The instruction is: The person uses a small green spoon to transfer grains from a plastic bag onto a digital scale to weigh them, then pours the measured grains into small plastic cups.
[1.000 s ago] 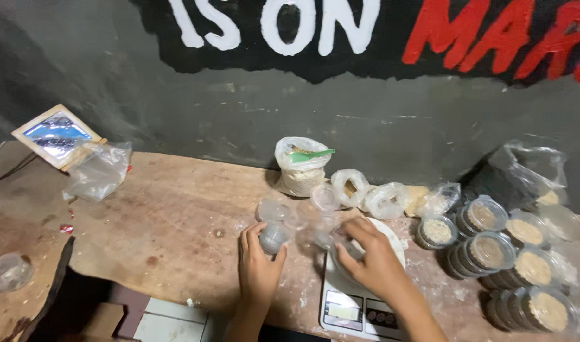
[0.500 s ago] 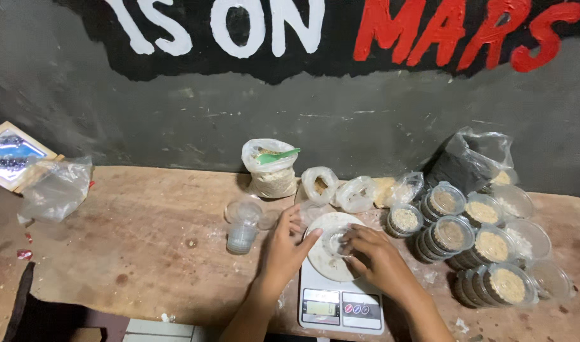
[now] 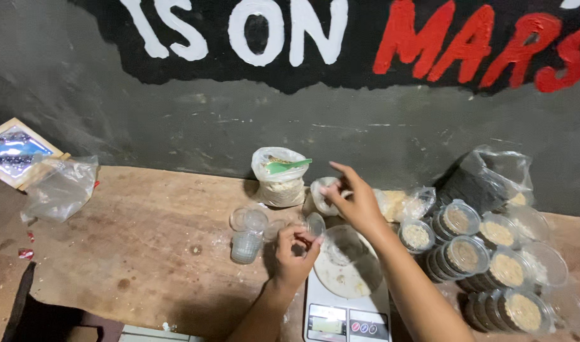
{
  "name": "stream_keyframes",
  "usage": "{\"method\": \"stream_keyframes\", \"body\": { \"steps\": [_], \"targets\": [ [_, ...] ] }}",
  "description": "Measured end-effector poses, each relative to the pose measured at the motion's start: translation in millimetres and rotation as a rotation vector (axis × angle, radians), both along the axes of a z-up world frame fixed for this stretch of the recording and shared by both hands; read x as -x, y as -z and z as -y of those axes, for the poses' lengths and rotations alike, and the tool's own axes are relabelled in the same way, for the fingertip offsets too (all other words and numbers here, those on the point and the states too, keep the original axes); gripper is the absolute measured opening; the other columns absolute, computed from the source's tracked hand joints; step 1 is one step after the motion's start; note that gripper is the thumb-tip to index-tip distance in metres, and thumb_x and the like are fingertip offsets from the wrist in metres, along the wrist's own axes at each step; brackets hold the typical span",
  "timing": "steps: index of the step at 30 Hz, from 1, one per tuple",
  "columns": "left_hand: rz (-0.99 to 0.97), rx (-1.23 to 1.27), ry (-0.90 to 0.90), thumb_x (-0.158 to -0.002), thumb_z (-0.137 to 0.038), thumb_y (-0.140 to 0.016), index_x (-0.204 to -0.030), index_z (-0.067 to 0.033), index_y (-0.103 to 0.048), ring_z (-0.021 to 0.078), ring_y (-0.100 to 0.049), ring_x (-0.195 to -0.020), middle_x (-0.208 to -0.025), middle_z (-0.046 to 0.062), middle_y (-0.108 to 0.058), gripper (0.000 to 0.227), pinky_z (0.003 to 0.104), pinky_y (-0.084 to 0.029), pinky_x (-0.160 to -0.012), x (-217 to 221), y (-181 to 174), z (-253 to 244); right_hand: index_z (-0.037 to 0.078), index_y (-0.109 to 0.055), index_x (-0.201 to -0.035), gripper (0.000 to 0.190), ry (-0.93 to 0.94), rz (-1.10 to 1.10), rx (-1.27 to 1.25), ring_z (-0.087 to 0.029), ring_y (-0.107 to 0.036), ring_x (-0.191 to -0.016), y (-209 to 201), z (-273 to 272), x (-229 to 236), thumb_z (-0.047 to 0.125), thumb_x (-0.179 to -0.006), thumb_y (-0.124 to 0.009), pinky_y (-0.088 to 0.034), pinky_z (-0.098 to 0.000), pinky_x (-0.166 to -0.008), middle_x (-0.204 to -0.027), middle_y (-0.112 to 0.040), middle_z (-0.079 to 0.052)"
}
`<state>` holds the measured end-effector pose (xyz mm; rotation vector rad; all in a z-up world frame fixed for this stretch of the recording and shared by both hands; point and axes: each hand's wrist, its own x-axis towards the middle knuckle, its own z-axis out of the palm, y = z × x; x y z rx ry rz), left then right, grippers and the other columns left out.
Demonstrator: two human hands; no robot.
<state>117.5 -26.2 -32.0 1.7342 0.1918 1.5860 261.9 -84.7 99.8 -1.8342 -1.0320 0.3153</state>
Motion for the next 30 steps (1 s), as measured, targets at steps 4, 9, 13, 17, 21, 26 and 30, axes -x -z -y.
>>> {"method": "stream_keyframes", "body": {
  "steps": [4, 9, 13, 17, 21, 26, 30],
  "targets": [
    [0.007, 0.030, 0.058, -0.085, -0.004, -0.078, -0.107, -0.0037, -0.050, 0.0130, -0.063, -0.066, -0.077, 0.010, -0.066, 0.035, 0.021, -0.052, -0.055, 8, -13, 0, 0.009, -0.064, -0.129, 0.045, -0.154, -0.027, -0.205, -0.006, -0.051, -0.072, 4, -50, 1, 0.026, -0.089, -0.072, -0.043, -0.0240, -0.076, -0.073, -0.056, 0.007],
    [-0.135, 0.501, 0.108, -0.081, 0.000, -0.076, -0.153, -0.0064, -0.029, 0.0109, -0.053, -0.064, -0.075, 0.005, -0.063, 0.086, 0.022, -0.045, -0.059, 9, -34, -12, 0.018, -0.079, -0.103, 0.017, -0.055, 0.180, -0.236, -0.011, -0.050, -0.074, -7, -83, 8, 0.024, -0.089, -0.073, -0.038, -0.0309, -0.097, -0.078, -0.068, 0.006],
    [-0.118, 0.663, 0.114, -0.077, 0.005, -0.078, -0.158, -0.0114, -0.021, 0.0112, -0.053, -0.064, -0.075, 0.006, -0.065, 0.100, 0.022, -0.046, -0.062, 1, -32, -20, 0.019, -0.079, -0.106, 0.019, -0.143, 0.275, -0.123, -0.015, -0.044, -0.077, -10, -109, 9, 0.027, -0.089, -0.074, -0.039, -0.0297, -0.077, -0.082, -0.067, 0.003],
    [-0.089, 0.623, 0.142, -0.079, 0.003, -0.076, -0.160, -0.0101, -0.017, 0.0093, -0.051, -0.063, -0.072, 0.004, -0.060, 0.101, 0.021, -0.044, -0.060, -1, -32, -24, 0.017, -0.074, -0.099, 0.020, -0.122, 0.426, -0.074, -0.020, -0.051, -0.085, -26, -109, 9, 0.030, -0.098, -0.059, -0.040, -0.0364, -0.078, -0.088, -0.072, 0.002],
    [-0.101, 0.630, 0.154, -0.081, 0.001, -0.076, -0.160, -0.0105, -0.017, 0.0095, -0.050, -0.064, -0.072, 0.003, -0.059, 0.099, 0.021, -0.043, -0.059, -2, -33, -24, 0.011, -0.057, -0.085, 0.009, -0.140, 1.000, 0.030, -0.030, -0.047, -0.079, -44, -92, 3, 0.007, -0.091, -0.051, -0.032, -0.0425, -0.065, -0.078, -0.063, -0.006],
    [-0.093, 0.620, 0.145, -0.080, 0.001, -0.076, -0.160, -0.0098, -0.019, 0.0091, -0.050, -0.062, -0.072, 0.003, -0.059, 0.098, 0.021, -0.042, -0.058, -5, -30, -25, 0.009, -0.058, -0.086, 0.013, -0.219, 0.718, 0.093, -0.030, -0.050, -0.081, -30, -103, -7, 0.010, -0.093, -0.048, -0.040, -0.0433, -0.076, -0.078, -0.065, -0.009],
    [-0.114, 0.640, 0.129, -0.080, 0.001, -0.076, -0.159, -0.0102, -0.020, 0.0092, -0.051, -0.065, -0.074, 0.003, -0.060, 0.098, 0.021, -0.044, -0.060, -5, -32, -25, 0.014, -0.068, -0.085, 0.030, -0.051, 0.242, 0.037, -0.018, -0.056, -0.064, -21, -106, -14, 0.021, -0.103, -0.045, -0.041, -0.0327, -0.066, -0.073, -0.066, -0.002]
  ]
}}
